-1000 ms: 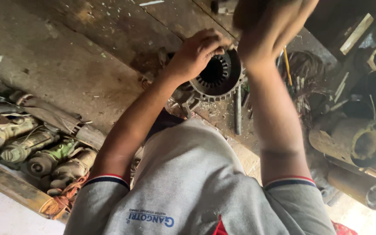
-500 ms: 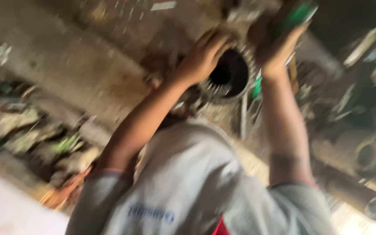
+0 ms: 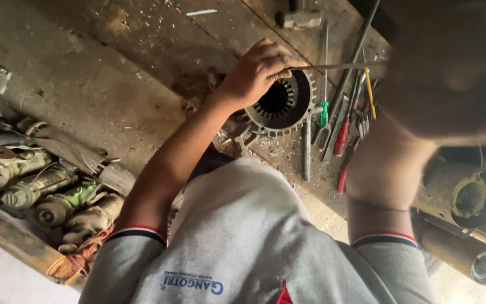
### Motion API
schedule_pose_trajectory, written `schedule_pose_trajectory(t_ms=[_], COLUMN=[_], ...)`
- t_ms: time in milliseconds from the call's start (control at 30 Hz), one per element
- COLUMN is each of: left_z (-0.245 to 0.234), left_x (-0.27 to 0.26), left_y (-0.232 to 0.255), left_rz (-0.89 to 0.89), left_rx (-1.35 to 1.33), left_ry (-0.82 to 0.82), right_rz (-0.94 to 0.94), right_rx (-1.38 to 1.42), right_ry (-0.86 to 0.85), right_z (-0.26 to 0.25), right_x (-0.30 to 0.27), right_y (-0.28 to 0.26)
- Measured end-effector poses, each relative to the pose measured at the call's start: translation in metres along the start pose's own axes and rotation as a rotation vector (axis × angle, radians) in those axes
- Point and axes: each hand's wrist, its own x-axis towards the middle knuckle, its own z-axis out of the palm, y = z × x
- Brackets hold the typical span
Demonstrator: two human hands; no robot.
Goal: The person uses a hammer to strike the inner slots of a motor stator, then switches to a screwdriver to pry and adjust components inside the stator. The work is performed on a cluttered wooden workbench in a workshop.
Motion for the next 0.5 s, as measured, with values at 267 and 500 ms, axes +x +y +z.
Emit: schedule_pose_trajectory(t_ms=[267, 500], left_z=[0.008, 0.007], left_x=[-0.003, -0.006], left_y=[0.003, -0.001], left_rz=[0.0, -0.014], left_rx=[0.087, 0.117], left_ry=[-0.077, -0.095], right_rz=[-0.18, -0.282], right_rx=[0.071, -0.1], right_ry=[0.015, -0.016], right_z=[0.008, 0.003], right_x=[0.011, 0.013], right_y=[0.002, 0.002])
